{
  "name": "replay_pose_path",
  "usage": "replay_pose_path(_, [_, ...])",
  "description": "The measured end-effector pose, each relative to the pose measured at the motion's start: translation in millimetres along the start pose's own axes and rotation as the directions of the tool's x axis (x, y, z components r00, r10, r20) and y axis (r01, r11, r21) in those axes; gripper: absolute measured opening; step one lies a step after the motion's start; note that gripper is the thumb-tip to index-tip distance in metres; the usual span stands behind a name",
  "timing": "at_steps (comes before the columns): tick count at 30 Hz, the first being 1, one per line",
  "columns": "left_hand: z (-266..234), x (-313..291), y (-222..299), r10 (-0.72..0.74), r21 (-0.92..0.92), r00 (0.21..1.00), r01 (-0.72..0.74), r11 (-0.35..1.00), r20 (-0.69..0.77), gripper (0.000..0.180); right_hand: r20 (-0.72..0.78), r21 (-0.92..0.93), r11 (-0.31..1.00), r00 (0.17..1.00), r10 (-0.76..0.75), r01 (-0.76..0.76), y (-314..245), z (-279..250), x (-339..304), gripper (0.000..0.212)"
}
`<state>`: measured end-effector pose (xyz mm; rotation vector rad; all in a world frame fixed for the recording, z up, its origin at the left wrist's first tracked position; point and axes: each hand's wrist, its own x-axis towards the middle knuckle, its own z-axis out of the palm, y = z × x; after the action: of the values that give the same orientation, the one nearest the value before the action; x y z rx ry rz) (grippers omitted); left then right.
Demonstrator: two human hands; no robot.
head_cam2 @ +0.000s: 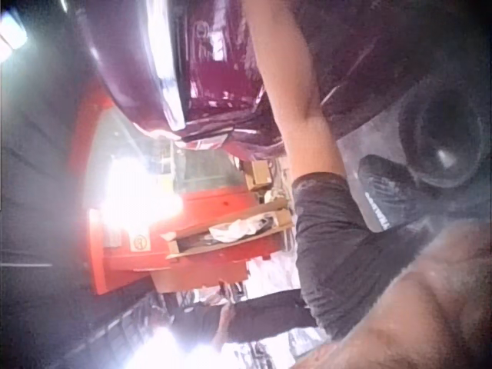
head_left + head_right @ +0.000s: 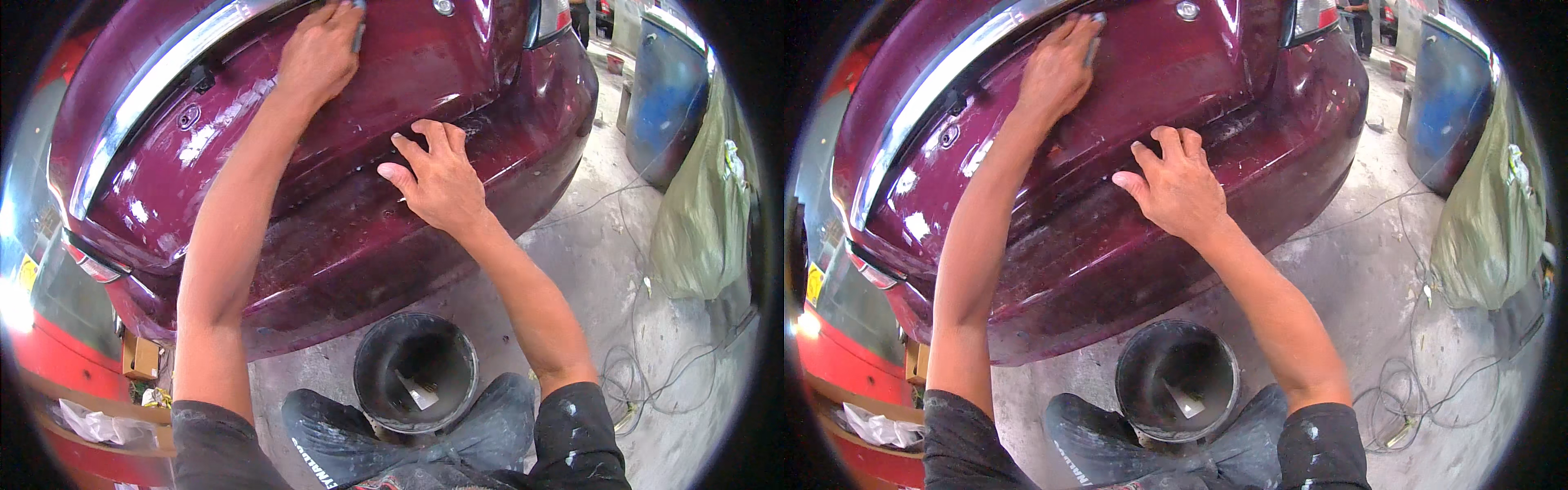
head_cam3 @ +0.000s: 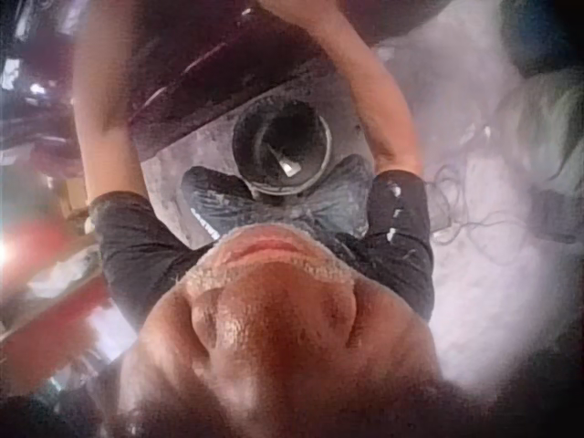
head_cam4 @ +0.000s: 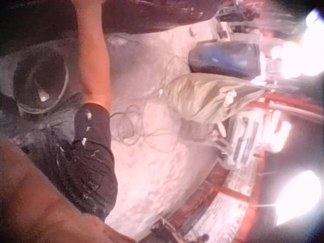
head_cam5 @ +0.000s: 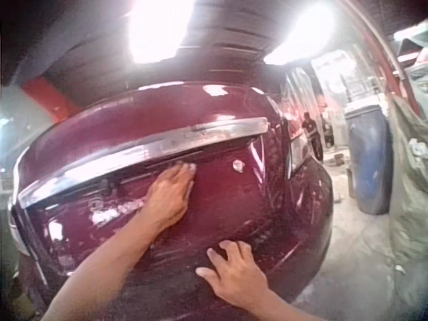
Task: The person sands the rear bumper of a maroon car using a sanding block and water from a bucket. They repeatedly dip the sanding block into the bucket and continue sanding different areas of the bumper.
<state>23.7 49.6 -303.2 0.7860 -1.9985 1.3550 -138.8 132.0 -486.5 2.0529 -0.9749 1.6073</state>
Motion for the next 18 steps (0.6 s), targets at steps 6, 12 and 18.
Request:
replay_pose_path(6, [31,20,8,0.202,0.104,0.977,-0.209,0.972,0.073,0.045,0.0,0.0,1.0,1.0,0.019,-0.019,15,0,-6,0.051])
replay_pose_path(12, [10,-2,1,0.193,0.109,0.967,-0.212,0.971,0.166,0.062,-0.032,-0.039,0.993,0.994,0.107,-0.108,36,-11,-15,0.055])
replay_pose_path(18, [68,83,36,0.18,-0.063,0.968,-0.172,0.983,0.173,0.044,0.054,-0.034,0.987,0.985,0.162,-0.16,27,-11,-15,0.06])
